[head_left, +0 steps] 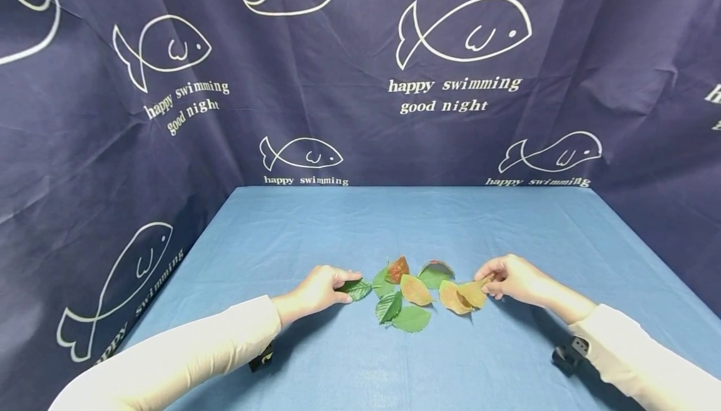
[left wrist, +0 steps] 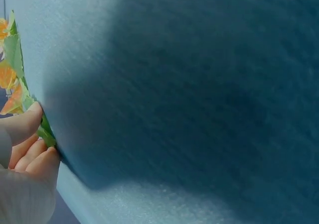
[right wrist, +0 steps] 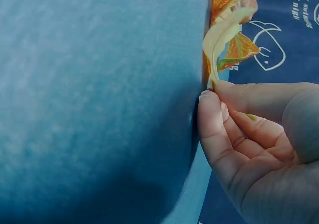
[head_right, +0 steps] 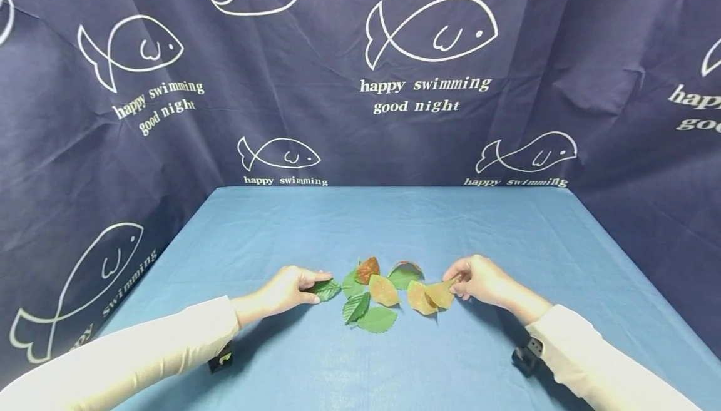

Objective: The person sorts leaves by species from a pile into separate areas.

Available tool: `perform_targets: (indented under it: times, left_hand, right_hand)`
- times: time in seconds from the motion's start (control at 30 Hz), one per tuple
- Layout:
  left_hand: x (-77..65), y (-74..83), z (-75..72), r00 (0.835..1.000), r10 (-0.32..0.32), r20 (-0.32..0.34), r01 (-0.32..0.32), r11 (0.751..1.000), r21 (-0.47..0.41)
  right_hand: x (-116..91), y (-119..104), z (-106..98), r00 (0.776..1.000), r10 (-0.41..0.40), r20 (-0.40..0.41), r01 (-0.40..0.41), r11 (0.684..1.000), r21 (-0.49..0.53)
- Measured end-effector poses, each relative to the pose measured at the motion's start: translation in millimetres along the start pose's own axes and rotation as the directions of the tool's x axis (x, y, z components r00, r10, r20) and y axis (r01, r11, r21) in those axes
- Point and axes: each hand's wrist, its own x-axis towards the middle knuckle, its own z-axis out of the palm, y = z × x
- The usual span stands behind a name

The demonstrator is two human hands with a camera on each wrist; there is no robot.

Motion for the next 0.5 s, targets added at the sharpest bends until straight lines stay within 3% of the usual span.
perform_targets:
  times: [0.3,0.5]
  left_hand:
    - [0.5,0.7,-1.1,1.000,-0.027,-0.002,0.027,1.000,-0.009]
    - [0.3,-1.2,0.7,1.000,-0.016,-0.003,0.016,1.000,-0.013]
  right_hand:
    - [2.0,-2.0,-6.5,1.000,0.014,0.016,-0.015,0.994,0.106]
    - [3.3,-1.5,-8.3,0.998,0.065,0.013,-0.066,0.977,0.201]
